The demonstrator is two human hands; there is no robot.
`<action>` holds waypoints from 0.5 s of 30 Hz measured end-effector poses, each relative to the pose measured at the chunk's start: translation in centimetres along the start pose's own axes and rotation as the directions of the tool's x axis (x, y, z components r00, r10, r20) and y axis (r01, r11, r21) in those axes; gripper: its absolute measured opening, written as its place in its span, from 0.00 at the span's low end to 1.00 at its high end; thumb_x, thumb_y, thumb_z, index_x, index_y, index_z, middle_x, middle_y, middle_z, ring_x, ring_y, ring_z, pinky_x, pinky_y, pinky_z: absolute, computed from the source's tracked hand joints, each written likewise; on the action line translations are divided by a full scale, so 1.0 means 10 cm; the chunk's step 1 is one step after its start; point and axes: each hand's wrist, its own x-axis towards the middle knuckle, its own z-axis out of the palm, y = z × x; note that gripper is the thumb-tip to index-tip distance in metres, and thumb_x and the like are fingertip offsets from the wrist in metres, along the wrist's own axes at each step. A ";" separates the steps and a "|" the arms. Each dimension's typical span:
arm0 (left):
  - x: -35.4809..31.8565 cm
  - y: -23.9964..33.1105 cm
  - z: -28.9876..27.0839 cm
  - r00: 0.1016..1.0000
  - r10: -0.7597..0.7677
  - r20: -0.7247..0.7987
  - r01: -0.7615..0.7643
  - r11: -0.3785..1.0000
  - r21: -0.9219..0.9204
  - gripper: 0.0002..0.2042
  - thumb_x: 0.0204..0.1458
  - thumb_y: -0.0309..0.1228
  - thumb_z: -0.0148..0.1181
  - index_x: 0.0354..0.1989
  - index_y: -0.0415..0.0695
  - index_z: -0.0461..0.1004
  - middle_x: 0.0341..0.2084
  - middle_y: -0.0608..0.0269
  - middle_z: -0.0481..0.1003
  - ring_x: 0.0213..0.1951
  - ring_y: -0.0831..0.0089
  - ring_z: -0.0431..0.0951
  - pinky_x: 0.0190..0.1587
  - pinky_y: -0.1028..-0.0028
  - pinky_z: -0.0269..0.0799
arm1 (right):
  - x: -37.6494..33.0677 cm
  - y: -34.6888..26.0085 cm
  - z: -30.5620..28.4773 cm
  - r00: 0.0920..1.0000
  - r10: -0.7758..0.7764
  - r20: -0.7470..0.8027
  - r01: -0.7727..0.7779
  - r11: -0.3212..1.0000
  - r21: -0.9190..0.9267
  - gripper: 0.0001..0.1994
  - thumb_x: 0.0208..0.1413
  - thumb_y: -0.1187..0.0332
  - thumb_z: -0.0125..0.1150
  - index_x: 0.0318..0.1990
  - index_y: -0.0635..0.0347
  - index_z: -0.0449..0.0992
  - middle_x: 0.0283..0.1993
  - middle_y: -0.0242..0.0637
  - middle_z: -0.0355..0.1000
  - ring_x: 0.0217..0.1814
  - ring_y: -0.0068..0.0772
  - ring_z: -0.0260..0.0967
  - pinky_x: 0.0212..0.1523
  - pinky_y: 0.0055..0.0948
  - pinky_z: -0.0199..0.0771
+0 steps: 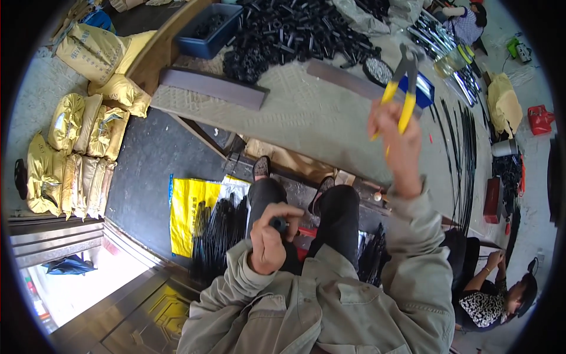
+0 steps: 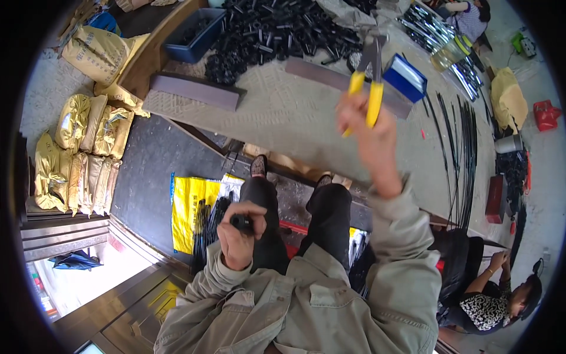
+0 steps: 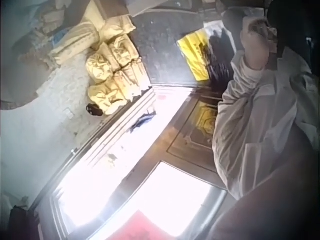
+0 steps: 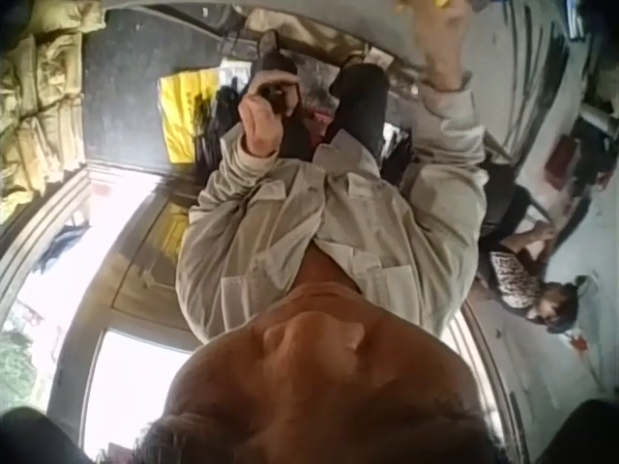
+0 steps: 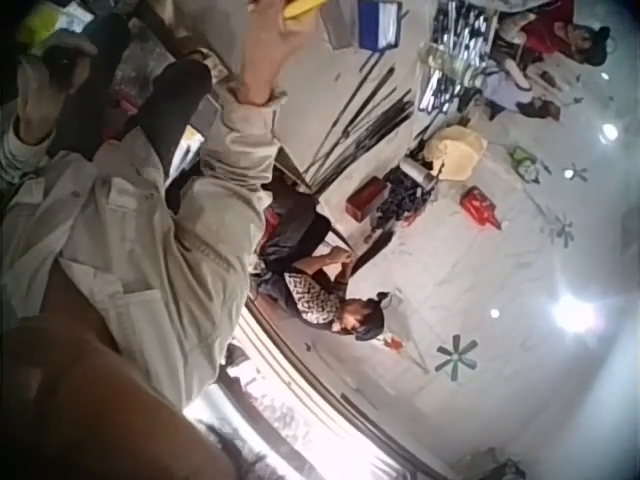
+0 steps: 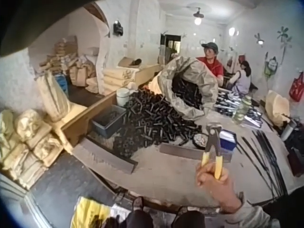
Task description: Assembling and bundling thin black rods with plastic components using pliers.
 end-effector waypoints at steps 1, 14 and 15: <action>0.01 0.01 0.01 1.000 0.023 0.013 -0.023 1.000 -0.015 0.29 0.58 0.51 0.31 0.39 0.32 0.66 0.18 0.63 0.65 0.19 0.81 0.62 0.22 0.80 0.55 | -0.31 -0.14 0.18 0.999 0.032 0.036 -0.034 0.998 0.059 0.04 0.47 0.77 0.49 0.23 0.62 0.67 0.26 0.36 0.65 0.25 0.23 0.62 0.27 0.20 0.62; -0.39 0.46 0.33 0.992 0.104 0.078 -0.109 0.992 0.067 0.28 0.57 0.52 0.34 0.37 0.34 0.65 0.22 0.61 0.66 0.19 0.79 0.63 0.22 0.79 0.56 | -1.42 -0.35 0.64 0.860 -0.431 0.273 0.400 0.902 0.166 0.09 0.46 0.67 0.64 0.27 0.61 0.72 0.35 0.42 0.66 0.32 0.28 0.65 0.33 0.23 0.66; -0.43 0.47 0.34 0.991 0.107 0.080 -0.113 0.991 0.077 0.28 0.57 0.52 0.34 0.37 0.34 0.65 0.23 0.60 0.65 0.19 0.78 0.64 0.22 0.79 0.57 | -1.46 -0.35 0.63 0.853 -0.445 0.271 0.424 0.896 0.135 0.09 0.46 0.67 0.64 0.28 0.61 0.72 0.35 0.42 0.66 0.33 0.27 0.65 0.33 0.23 0.66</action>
